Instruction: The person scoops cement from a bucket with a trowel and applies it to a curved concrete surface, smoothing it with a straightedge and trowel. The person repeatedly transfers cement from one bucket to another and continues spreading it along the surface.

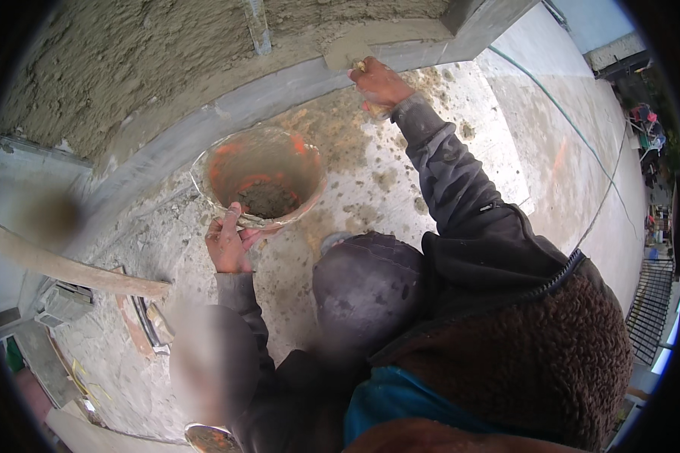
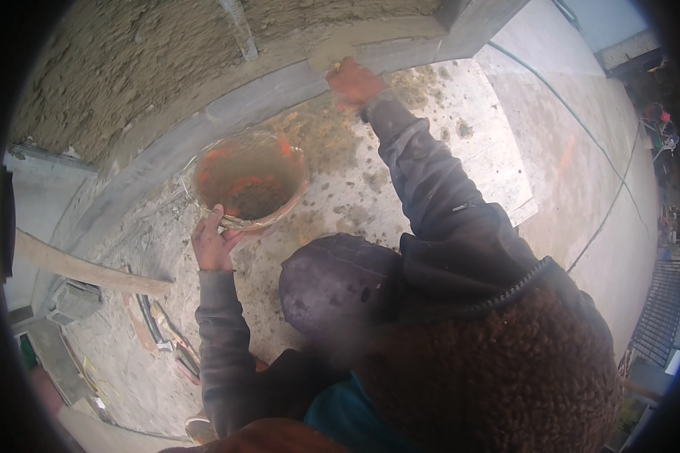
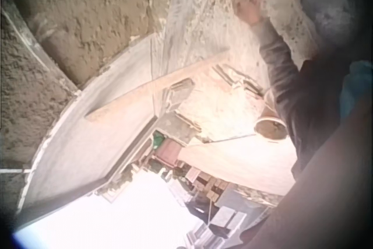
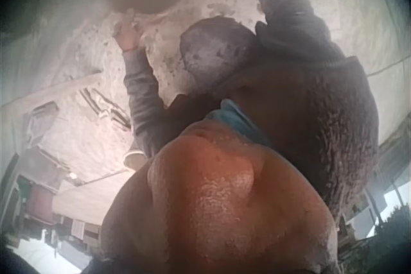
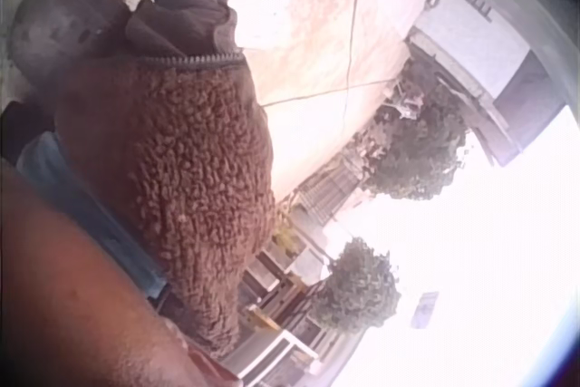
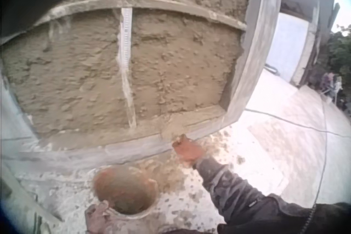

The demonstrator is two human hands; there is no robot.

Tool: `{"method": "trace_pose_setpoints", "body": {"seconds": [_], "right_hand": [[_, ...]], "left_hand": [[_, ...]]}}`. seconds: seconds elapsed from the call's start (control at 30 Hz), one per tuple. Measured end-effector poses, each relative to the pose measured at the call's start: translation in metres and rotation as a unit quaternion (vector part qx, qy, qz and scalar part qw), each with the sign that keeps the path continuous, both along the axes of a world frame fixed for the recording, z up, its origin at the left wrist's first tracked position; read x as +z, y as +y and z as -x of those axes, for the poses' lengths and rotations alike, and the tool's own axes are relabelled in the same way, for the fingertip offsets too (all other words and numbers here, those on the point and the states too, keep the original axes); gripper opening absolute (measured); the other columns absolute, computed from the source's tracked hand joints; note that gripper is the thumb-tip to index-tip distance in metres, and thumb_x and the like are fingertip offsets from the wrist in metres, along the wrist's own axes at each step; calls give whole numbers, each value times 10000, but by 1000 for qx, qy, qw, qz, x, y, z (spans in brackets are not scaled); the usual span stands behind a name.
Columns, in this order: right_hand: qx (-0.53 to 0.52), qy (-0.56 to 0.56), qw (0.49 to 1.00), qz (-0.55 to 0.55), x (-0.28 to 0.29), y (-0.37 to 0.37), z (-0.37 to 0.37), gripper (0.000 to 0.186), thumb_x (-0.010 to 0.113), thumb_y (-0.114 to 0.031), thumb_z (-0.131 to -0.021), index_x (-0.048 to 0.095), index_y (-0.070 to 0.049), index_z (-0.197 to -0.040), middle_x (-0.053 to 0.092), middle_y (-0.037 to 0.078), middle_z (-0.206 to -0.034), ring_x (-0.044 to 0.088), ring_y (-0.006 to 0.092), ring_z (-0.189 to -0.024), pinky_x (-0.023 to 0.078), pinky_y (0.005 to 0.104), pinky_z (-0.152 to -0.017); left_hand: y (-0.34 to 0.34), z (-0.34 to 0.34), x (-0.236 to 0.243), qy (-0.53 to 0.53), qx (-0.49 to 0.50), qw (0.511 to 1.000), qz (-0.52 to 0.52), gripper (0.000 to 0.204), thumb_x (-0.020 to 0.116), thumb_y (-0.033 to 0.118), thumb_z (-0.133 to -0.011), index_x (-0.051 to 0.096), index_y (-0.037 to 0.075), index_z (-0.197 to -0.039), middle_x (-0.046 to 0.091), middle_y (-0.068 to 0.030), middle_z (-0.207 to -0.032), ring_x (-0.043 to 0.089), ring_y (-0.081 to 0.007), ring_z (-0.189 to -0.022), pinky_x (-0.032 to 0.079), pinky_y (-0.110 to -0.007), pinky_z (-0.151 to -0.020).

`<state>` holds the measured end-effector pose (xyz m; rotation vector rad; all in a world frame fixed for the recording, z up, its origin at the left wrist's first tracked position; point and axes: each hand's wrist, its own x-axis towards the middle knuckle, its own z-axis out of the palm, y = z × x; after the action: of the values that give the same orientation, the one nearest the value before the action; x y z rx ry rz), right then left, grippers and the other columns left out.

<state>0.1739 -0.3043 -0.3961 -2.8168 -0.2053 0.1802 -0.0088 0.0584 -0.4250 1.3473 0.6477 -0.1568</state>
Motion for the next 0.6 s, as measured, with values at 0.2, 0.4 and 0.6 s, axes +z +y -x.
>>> {"method": "trace_pose_setpoints", "body": {"seconds": [0.2,0.4,0.6], "right_hand": [[-113,55,975,-184,0,30,4,541,566,-391,-958,512,-1,-1328,669,296,-1151,645,429,-1109,493,498,-921],[213,-156,959,-99,24,31,88,544,615,-364,-1002,491,-24,-1407,621,111,-871,670,221,-750,533,381,-686],[96,215,914,-330,53,82,37,498,580,-317,-1026,452,1,-1387,579,40,-835,550,114,-559,493,282,-545]], "left_hand": [[-1,-1,-3,-4,19,1000,12,394,753,321,-915,602,-12,-1062,689,-141,-954,694,-215,-681,630,-341,-650],[5,-4,-11,-5,39,999,11,483,777,367,-896,585,-36,-1080,671,-147,-993,684,-220,-731,638,-358,-681],[8,0,-6,-24,69,997,32,457,781,341,-888,585,-30,-1071,670,-142,-960,686,-214,-701,639,-349,-664]]}}
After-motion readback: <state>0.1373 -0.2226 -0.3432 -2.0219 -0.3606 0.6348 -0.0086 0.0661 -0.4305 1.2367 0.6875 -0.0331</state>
